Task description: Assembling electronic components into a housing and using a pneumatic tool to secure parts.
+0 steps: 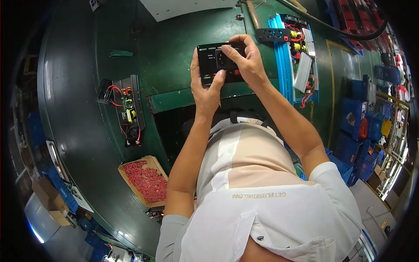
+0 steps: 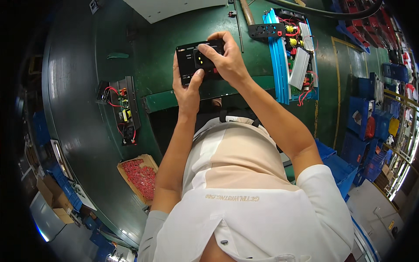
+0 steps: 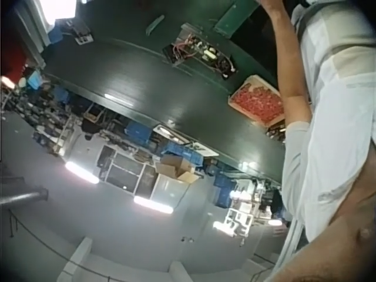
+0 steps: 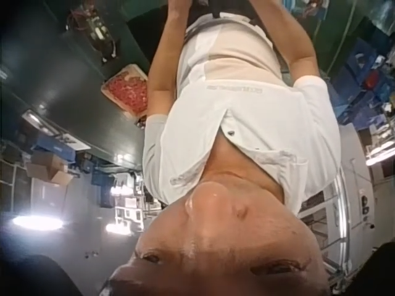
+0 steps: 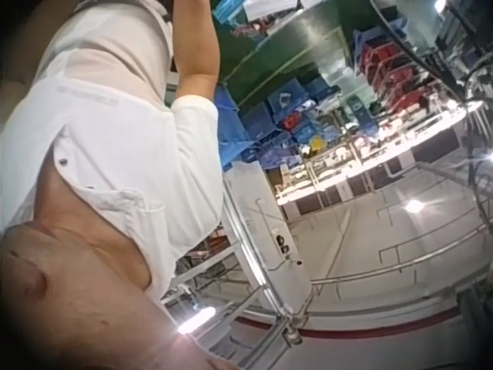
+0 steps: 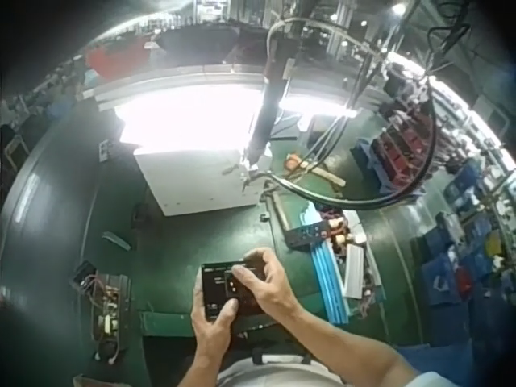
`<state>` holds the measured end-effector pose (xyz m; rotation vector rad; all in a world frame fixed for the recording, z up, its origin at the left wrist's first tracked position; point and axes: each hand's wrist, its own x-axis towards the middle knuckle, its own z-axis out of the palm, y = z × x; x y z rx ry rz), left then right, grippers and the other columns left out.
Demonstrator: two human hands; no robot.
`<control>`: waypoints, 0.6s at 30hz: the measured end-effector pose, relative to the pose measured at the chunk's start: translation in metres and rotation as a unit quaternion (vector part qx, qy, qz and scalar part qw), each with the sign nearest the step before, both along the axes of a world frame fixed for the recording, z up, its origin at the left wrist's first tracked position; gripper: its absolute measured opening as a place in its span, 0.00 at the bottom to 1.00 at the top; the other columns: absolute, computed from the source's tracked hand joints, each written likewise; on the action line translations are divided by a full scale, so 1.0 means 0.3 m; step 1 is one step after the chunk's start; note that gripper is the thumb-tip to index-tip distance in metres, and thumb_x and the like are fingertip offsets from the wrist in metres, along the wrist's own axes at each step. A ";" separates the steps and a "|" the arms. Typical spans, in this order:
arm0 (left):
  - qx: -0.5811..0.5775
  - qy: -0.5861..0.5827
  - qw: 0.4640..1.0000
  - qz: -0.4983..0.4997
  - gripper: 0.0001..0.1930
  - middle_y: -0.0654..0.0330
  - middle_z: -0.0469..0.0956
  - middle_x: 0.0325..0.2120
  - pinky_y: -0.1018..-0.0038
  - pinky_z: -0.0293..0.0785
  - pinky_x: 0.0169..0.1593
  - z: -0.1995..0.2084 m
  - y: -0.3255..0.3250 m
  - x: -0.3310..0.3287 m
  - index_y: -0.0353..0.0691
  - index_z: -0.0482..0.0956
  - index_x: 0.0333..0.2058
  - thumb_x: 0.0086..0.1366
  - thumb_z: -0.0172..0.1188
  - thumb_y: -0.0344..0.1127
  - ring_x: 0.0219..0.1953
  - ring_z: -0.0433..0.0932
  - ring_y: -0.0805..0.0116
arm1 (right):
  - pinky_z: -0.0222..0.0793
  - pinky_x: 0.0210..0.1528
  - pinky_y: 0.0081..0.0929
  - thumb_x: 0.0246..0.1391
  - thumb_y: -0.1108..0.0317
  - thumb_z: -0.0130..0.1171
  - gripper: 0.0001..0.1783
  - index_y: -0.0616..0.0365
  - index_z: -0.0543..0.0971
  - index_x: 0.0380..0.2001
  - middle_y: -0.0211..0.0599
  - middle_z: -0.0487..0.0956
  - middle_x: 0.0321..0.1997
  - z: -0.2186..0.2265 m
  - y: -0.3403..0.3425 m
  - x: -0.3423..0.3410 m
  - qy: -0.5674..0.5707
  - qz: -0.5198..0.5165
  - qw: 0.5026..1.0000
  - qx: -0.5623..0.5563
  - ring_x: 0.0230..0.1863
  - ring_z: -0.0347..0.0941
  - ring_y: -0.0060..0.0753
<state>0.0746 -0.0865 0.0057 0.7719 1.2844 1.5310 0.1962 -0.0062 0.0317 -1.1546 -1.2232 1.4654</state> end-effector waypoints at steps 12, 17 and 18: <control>-0.001 0.022 0.999 -0.025 0.44 0.53 0.72 0.57 0.72 0.81 0.52 0.012 -0.019 0.006 0.36 0.56 0.73 0.61 0.69 0.32 0.51 0.79 0.67 | 0.71 0.30 0.15 0.64 0.57 0.67 0.18 0.61 0.74 0.40 0.31 0.80 0.33 0.000 -0.005 0.002 -0.063 0.013 0.998 0.003 0.30 0.74 0.15; -0.007 -0.003 1.000 0.010 0.43 0.56 0.77 0.49 0.76 0.82 0.46 0.031 0.011 0.002 0.35 0.57 0.72 0.60 0.68 0.27 0.43 0.81 0.72 | 0.72 0.31 0.17 0.64 0.54 0.67 0.21 0.61 0.75 0.41 0.32 0.80 0.32 0.036 0.026 -0.023 -0.106 0.037 0.994 0.011 0.30 0.74 0.16; -0.009 0.004 1.000 0.019 0.43 0.56 0.76 0.49 0.76 0.82 0.46 0.033 0.012 -0.001 0.35 0.57 0.72 0.60 0.68 0.27 0.43 0.81 0.72 | 0.71 0.31 0.17 0.64 0.54 0.67 0.21 0.61 0.75 0.41 0.32 0.81 0.32 0.045 0.033 -0.030 -0.102 0.047 0.994 -0.006 0.30 0.75 0.16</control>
